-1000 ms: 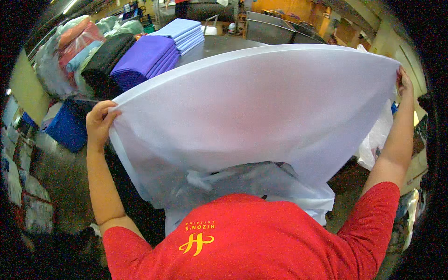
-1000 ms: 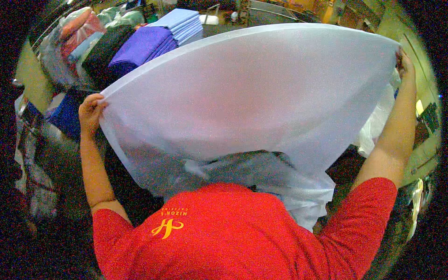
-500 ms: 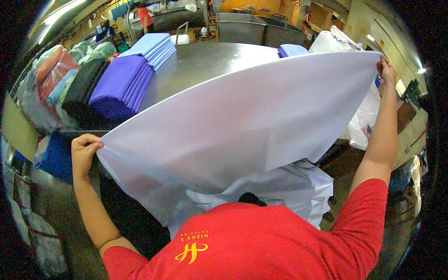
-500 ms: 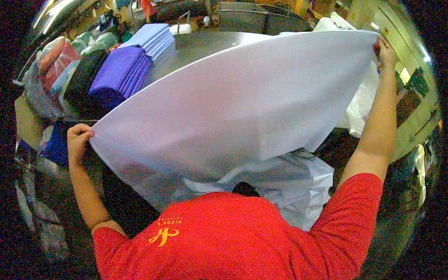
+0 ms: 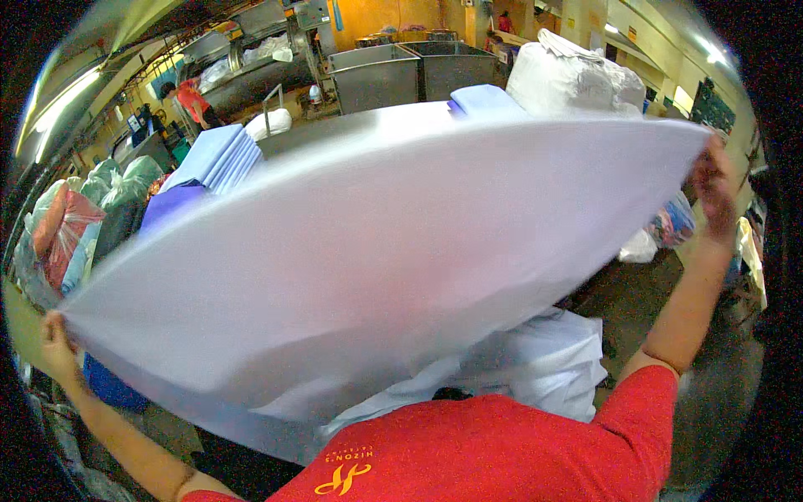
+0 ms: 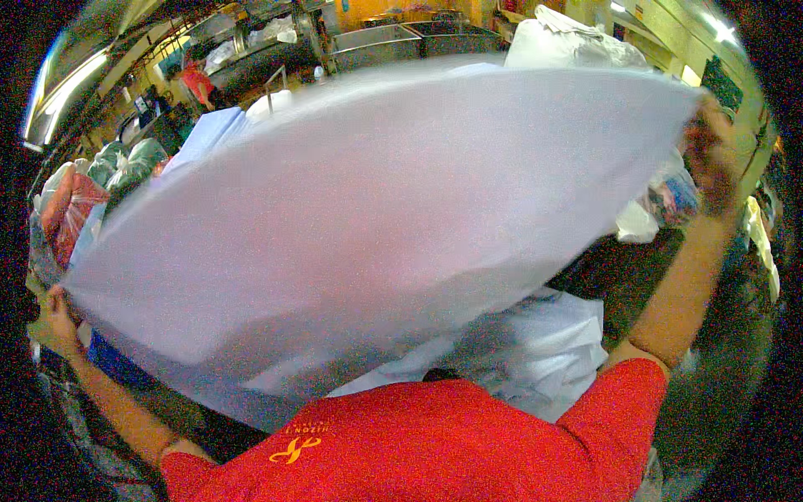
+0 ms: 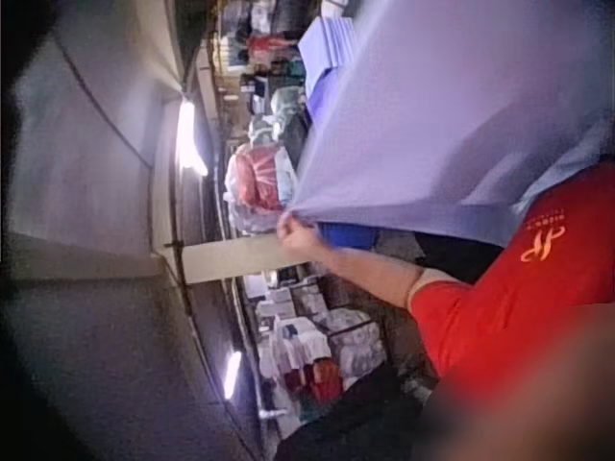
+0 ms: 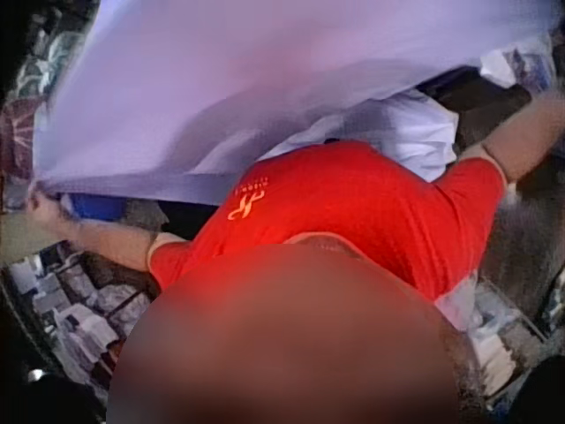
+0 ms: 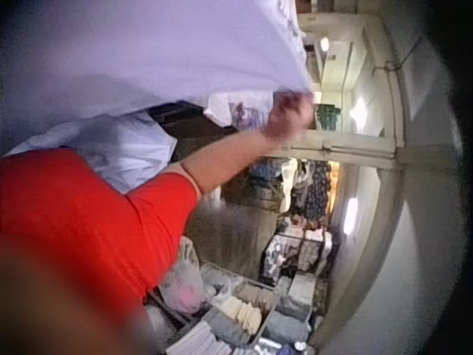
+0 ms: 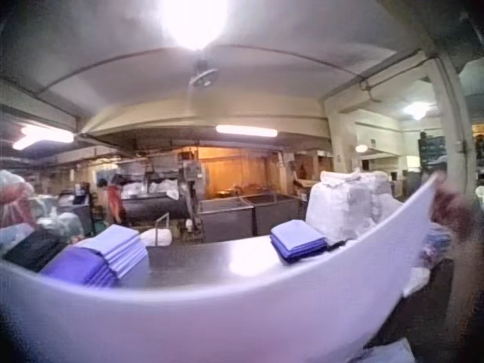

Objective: The person unfolds a large white sheet on a metal table, smooths it, and uses yellow-handled scissors to cut along a folded edge. After cutting, the person folds the sheet and places it on the table. A second person is visible in the background working at the same table.

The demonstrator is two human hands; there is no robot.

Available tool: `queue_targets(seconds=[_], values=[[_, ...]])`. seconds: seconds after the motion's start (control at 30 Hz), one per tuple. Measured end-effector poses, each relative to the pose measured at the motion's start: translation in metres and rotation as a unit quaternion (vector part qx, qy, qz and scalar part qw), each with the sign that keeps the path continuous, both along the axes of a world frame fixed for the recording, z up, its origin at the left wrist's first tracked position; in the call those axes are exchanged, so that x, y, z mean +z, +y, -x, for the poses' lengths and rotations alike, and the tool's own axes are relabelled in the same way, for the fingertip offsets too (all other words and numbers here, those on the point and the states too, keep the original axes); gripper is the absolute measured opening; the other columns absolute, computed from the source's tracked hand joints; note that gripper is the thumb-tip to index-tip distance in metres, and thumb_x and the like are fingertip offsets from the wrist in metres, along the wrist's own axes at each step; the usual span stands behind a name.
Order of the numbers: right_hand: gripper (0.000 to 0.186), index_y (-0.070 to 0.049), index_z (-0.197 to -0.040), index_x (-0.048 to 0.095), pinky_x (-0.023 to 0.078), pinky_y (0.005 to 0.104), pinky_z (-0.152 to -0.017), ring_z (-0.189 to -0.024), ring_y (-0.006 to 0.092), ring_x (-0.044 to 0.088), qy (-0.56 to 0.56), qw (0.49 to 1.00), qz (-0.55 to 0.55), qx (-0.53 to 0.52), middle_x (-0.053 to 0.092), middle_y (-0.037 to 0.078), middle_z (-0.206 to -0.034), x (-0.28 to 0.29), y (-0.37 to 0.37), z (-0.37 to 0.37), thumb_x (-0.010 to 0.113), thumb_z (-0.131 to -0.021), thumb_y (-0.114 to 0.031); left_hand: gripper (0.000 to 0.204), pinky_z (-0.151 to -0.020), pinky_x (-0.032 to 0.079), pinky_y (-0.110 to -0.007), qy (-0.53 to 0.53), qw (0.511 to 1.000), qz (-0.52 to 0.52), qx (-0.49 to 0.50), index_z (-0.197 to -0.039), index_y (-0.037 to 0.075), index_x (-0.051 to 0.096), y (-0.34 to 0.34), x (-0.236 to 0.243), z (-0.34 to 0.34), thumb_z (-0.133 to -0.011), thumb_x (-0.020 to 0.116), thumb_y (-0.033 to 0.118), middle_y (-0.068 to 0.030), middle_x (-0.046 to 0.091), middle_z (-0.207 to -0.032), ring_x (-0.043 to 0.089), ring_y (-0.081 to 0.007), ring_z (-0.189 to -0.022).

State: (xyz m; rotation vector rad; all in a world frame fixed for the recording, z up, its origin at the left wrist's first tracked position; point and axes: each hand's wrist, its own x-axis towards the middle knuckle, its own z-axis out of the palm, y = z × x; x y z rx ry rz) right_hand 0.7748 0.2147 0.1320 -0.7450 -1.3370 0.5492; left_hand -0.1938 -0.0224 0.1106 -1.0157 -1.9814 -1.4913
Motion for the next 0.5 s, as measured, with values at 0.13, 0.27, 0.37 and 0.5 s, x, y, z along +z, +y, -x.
queue_targets(seconds=[0.13,0.27,0.37,0.5], values=[[0.038,-0.004,-0.123,0.049,0.043,0.0347,-0.095,-0.103,0.0200,0.056,-0.025,0.977,0.031,0.210,0.058,0.011,-0.116,0.077,0.061,-0.004,0.041,-0.096,-0.028,0.016,-0.070,0.044,-0.028,0.127,0.990,-0.048,-0.026,-0.090,0.003,0.062,0.098,0.095,0.009,-0.084,0.060,0.018,-0.0026,0.060,-0.081,0.053,-0.0130,-0.075],[0.045,0.000,-0.118,0.048,0.045,0.0475,-0.087,-0.103,0.0314,0.058,-0.163,0.877,0.231,0.387,0.057,0.017,-0.114,0.067,0.220,0.137,0.055,-0.086,-0.030,0.016,-0.069,0.044,-0.033,0.121,0.973,-0.049,-0.192,-0.087,0.004,0.059,0.291,0.171,-0.061,-0.083,0.058,0.019,-0.0050,0.059,-0.081,0.053,-0.0162,-0.075],[0.017,-0.006,-0.087,0.055,0.044,0.0372,-0.059,-0.081,0.0244,0.061,-0.149,0.923,0.273,0.224,0.056,0.008,-0.081,0.066,0.293,0.237,0.054,-0.085,-0.022,0.015,-0.067,0.045,-0.036,0.087,0.951,0.011,-0.297,-0.085,0.004,0.057,0.424,0.222,-0.144,-0.082,0.057,0.019,-0.0068,0.058,-0.081,0.052,-0.0187,-0.075],[0.028,-0.004,-0.086,0.058,0.050,0.0326,-0.072,-0.080,0.0216,0.059,0.305,0.893,-0.190,0.273,0.059,0.011,-0.085,0.190,0.329,0.195,0.042,-0.088,-0.026,0.015,-0.066,0.045,-0.041,0.121,0.941,-0.180,-0.259,-0.083,0.005,0.055,0.487,0.304,-0.188,-0.080,0.056,0.020,-0.0093,0.057,-0.080,0.051,-0.0219,-0.075]])
